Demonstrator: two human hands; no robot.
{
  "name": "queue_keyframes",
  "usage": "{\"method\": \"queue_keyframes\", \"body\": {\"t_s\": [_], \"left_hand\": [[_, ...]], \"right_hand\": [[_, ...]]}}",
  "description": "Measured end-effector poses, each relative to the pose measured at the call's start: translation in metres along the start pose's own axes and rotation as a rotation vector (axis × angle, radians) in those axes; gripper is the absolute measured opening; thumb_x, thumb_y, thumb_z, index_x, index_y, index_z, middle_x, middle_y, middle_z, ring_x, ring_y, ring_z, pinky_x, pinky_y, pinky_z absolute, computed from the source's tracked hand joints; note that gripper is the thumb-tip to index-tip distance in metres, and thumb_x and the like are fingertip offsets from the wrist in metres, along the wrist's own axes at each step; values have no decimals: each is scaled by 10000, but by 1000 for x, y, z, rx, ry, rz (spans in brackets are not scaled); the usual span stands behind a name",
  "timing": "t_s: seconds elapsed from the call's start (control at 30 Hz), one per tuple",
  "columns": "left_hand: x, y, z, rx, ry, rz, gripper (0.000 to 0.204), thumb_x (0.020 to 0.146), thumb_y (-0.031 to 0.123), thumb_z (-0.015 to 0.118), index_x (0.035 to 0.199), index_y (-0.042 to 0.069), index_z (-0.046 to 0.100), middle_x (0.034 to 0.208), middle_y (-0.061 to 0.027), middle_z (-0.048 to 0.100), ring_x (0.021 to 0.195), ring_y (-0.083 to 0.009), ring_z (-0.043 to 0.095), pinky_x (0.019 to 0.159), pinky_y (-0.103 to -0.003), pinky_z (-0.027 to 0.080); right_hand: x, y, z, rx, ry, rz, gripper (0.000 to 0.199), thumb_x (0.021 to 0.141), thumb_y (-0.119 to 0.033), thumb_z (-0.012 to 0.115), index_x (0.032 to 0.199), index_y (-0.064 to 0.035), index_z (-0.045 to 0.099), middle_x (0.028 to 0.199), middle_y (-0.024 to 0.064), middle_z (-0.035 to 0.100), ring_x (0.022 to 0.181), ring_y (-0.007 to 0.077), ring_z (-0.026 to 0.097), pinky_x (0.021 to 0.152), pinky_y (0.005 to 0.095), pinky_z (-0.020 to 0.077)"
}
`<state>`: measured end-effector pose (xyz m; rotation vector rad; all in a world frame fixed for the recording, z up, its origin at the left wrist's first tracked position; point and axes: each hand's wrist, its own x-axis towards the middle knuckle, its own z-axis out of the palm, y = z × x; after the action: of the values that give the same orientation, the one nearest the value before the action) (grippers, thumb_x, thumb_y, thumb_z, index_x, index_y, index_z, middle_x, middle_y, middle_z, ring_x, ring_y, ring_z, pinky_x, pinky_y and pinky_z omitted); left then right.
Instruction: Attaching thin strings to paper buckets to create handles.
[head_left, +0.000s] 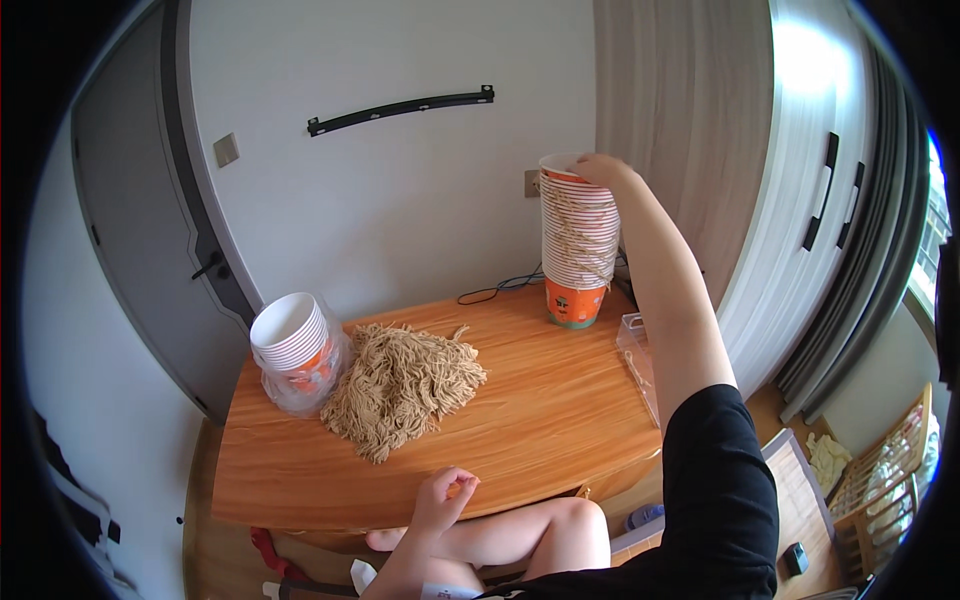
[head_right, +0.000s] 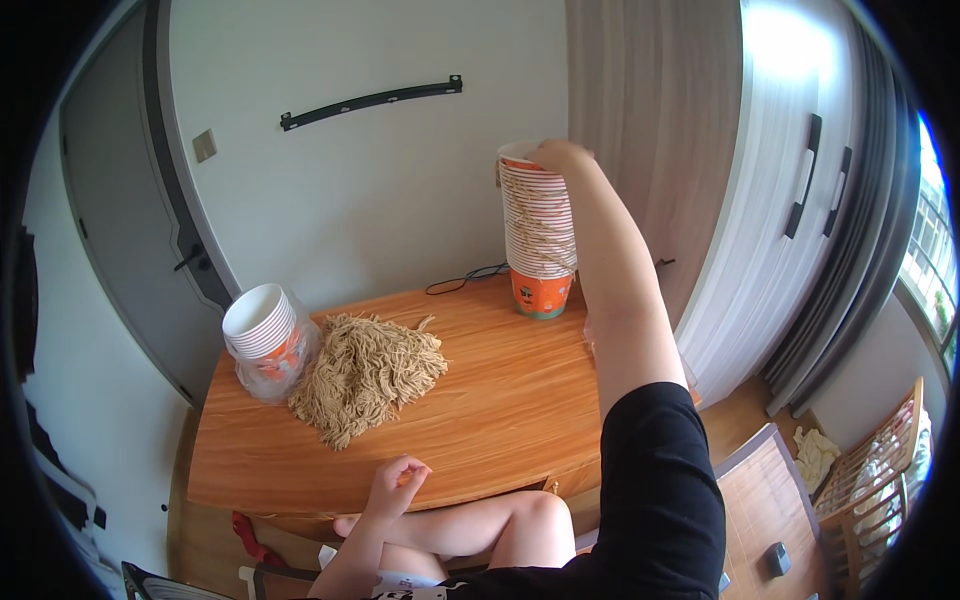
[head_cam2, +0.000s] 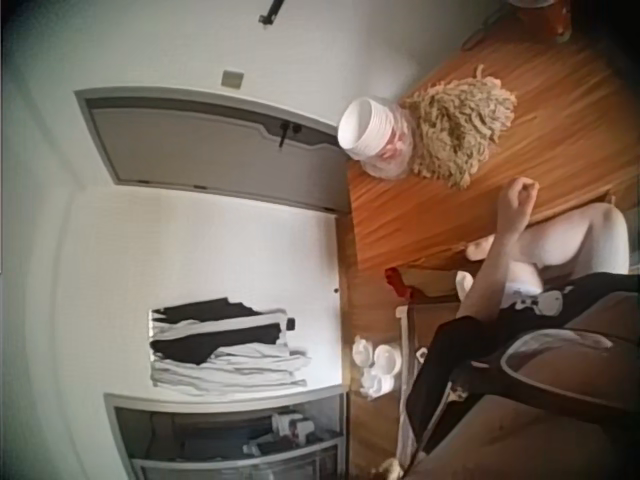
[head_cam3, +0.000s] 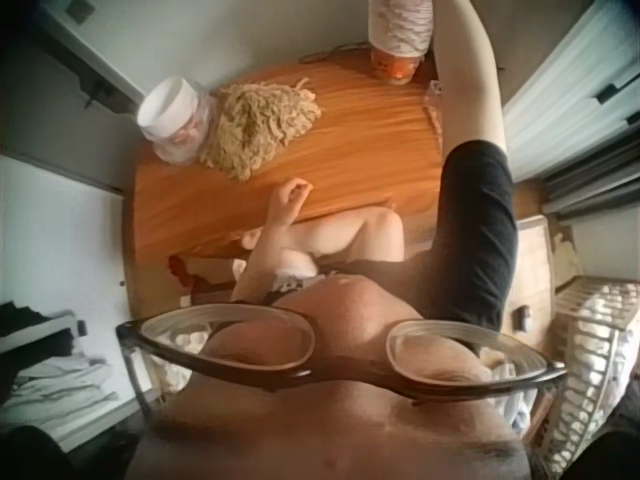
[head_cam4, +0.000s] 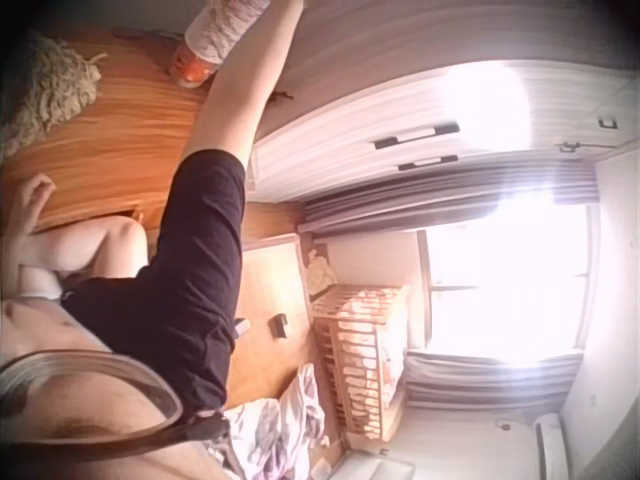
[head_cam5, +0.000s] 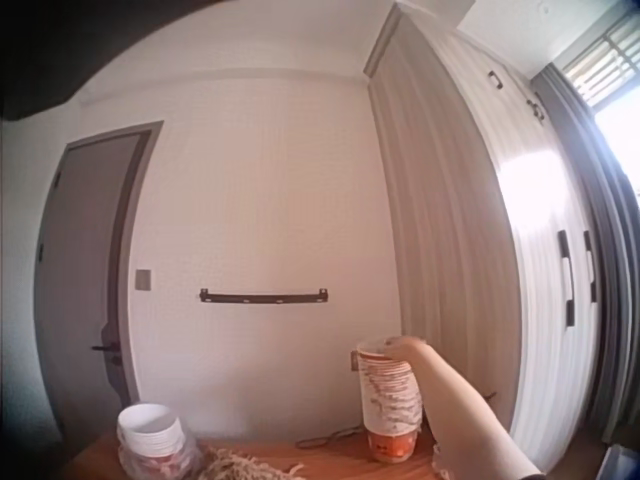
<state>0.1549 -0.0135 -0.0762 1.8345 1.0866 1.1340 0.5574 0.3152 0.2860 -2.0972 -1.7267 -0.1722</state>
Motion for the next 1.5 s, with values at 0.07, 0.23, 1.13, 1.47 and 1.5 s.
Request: {"method": "queue_keyframes", "body": {"t_s": [0.07,0.23,1.13,1.47,1.5], "left_hand": [[-1,1,0,7,10,6,151,903,160,705,892,12,682,832,-97,691,771,-202,659,695,-309,506],[-2,4,0,53,4,15,145,897,158,712,883,17,682,821,-97,688,759,-204,657,692,-308,506],[124,-66,-277,317,1202,222,960,801,390,839,1539,114,291,1551,-232,269,1410,-394,334,1155,-516,305],[138,-107,-234,587,1092,271,842,823,341,766,1481,-17,382,1521,-297,353,1403,-475,355,1125,-539,356],[136,-110,-237,583,1098,287,809,842,339,752,1492,22,389,1542,-282,333,1417,-486,325,1136,-561,333]], "right_hand": [[10,7,3,12,-45,-18,813,839,-766,526,1391,-175,605,1483,112,522,1418,330,412,1172,592,226],[33,14,12,36,-153,-37,779,838,-740,553,1369,-175,624,1472,111,534,1401,326,437,1165,600,237],[-245,-314,134,147,140,-1161,516,995,-415,565,1437,-161,482,1599,151,307,1426,386,345,1157,533,295],[-233,-467,231,194,-316,-1054,335,961,-326,584,1138,-67,699,1121,181,698,1040,349,657,918,445,507],[-232,-466,231,225,-320,-1081,300,943,-297,602,1054,-48,728,1011,180,726,944,350,685,852,441,530]]}}
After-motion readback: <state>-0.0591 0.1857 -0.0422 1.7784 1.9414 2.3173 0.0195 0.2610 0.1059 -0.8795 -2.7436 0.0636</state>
